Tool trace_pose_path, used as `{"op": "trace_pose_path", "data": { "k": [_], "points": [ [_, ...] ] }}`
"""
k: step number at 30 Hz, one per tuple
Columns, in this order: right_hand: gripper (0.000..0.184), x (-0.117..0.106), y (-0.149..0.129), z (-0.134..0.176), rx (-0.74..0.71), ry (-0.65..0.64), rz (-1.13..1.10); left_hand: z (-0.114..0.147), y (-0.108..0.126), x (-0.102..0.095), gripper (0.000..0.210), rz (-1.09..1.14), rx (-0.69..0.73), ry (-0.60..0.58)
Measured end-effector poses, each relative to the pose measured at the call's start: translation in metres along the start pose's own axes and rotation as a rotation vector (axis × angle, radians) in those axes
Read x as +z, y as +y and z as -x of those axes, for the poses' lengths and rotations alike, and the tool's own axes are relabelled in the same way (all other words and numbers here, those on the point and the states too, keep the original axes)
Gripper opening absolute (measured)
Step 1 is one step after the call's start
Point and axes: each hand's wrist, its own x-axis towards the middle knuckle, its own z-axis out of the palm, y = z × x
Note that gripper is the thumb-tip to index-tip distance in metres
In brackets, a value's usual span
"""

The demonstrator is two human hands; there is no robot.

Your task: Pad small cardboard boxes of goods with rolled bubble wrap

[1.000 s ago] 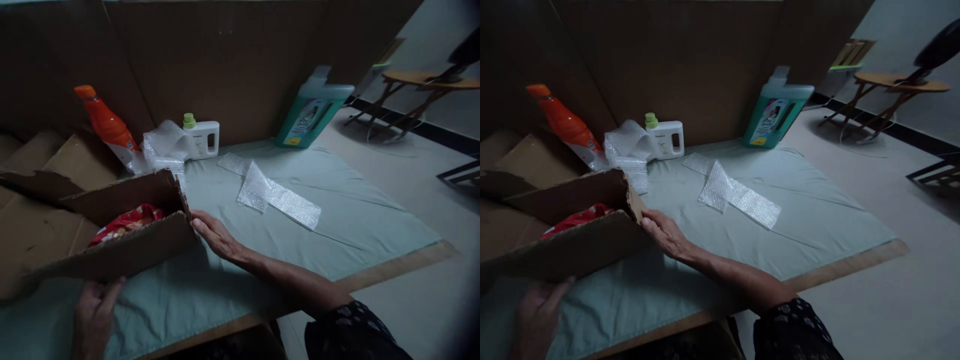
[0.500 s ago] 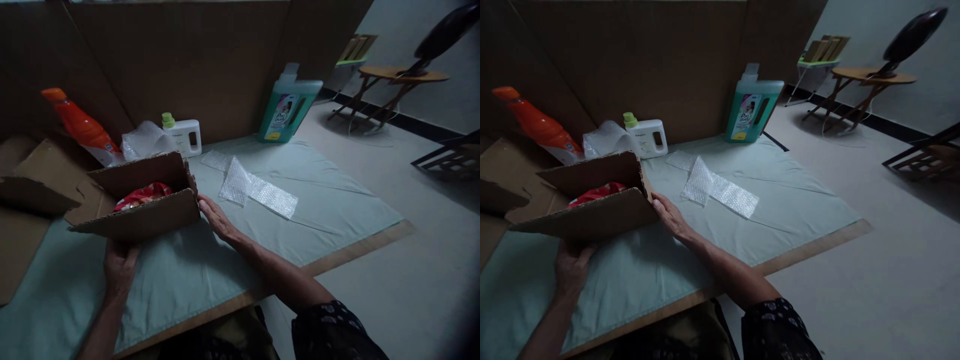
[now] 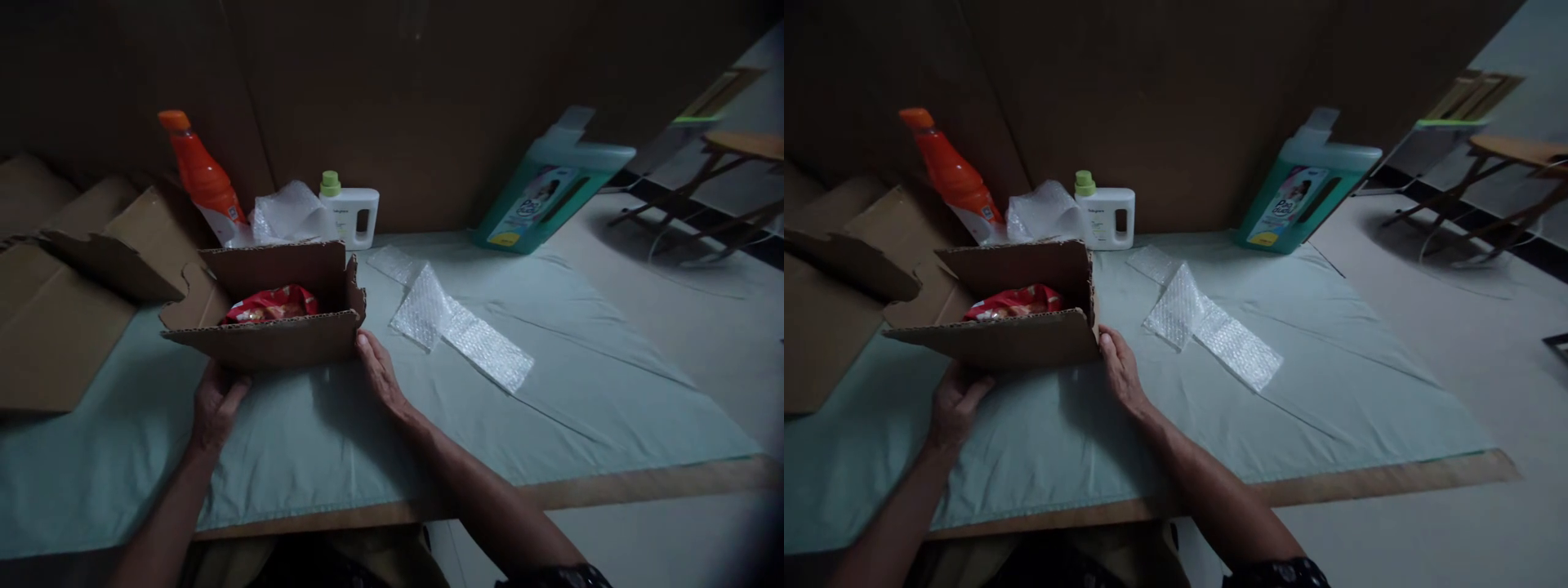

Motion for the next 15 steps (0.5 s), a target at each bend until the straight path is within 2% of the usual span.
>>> {"op": "trace_pose_path", "data": {
  "k": [6,15],
  "points": [
    [0.05,0.0057,0.0035,0.0009,0.012,0.019,0.052,0.0004,-0.002,-0.0051,0.064,-0.003,-0.048,0.02],
    [0.056,0.0068,-0.001,0.0013,0.024,0.004,0.077,-0.0028,-0.0073,-0.0033,0.069,0.07,0.028,-0.049]
  ]
}}
